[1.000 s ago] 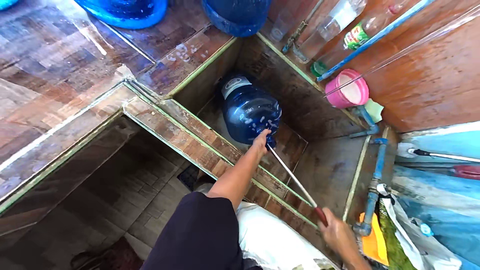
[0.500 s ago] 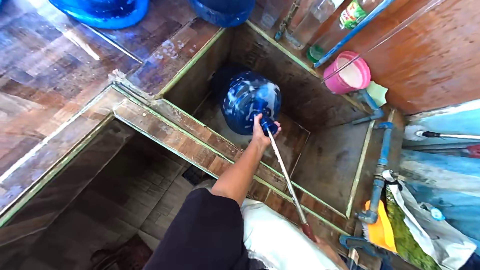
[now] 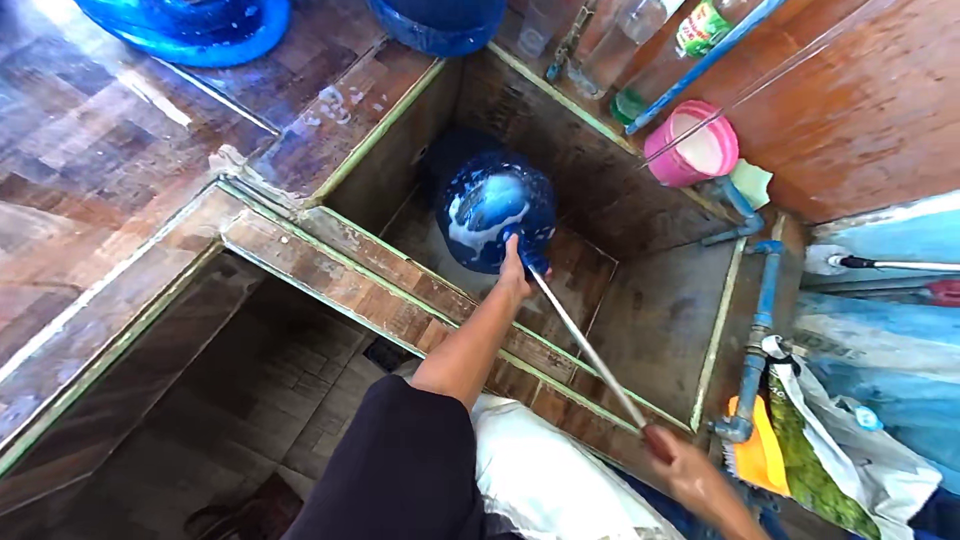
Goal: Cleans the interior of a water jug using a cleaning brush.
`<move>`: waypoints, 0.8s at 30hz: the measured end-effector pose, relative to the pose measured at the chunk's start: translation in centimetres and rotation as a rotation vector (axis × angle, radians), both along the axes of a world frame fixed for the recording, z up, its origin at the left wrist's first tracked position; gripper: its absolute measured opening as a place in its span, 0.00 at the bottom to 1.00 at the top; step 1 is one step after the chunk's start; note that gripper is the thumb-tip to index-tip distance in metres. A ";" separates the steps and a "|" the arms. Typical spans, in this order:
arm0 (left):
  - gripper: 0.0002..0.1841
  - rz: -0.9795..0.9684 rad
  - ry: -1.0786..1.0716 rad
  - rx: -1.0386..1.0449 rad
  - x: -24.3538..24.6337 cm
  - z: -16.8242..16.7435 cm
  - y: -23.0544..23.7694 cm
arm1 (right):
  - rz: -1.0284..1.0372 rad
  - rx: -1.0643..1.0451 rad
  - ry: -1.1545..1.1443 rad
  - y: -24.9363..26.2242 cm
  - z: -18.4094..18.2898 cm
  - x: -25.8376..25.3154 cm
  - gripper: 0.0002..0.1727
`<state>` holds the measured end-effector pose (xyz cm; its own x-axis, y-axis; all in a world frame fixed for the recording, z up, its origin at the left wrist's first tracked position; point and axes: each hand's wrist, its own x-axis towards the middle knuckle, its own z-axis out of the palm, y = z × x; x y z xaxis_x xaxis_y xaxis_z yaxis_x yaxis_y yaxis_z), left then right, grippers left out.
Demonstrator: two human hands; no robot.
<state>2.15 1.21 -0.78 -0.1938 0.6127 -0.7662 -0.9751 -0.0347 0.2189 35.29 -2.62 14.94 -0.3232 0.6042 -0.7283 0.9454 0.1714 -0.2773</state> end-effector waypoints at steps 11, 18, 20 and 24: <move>0.39 -0.022 -0.067 0.080 -0.2 0.3 1.5 | -0.291 -0.240 0.206 0.6 -0.3 -3.9 0.09; 0.33 -0.472 -0.036 -0.046 2.1 0.5 3.8 | 0.106 0.312 -0.369 5.7 -3.7 -19.8 0.23; 0.29 -0.461 0.023 -0.105 2.0 0.4 3.6 | 0.171 0.273 -0.425 4.9 -7.5 -23.5 0.25; 0.28 -0.427 0.058 -0.187 0.5 -0.4 2.0 | 0.116 -0.062 -0.241 7.7 -10.6 -25.5 0.21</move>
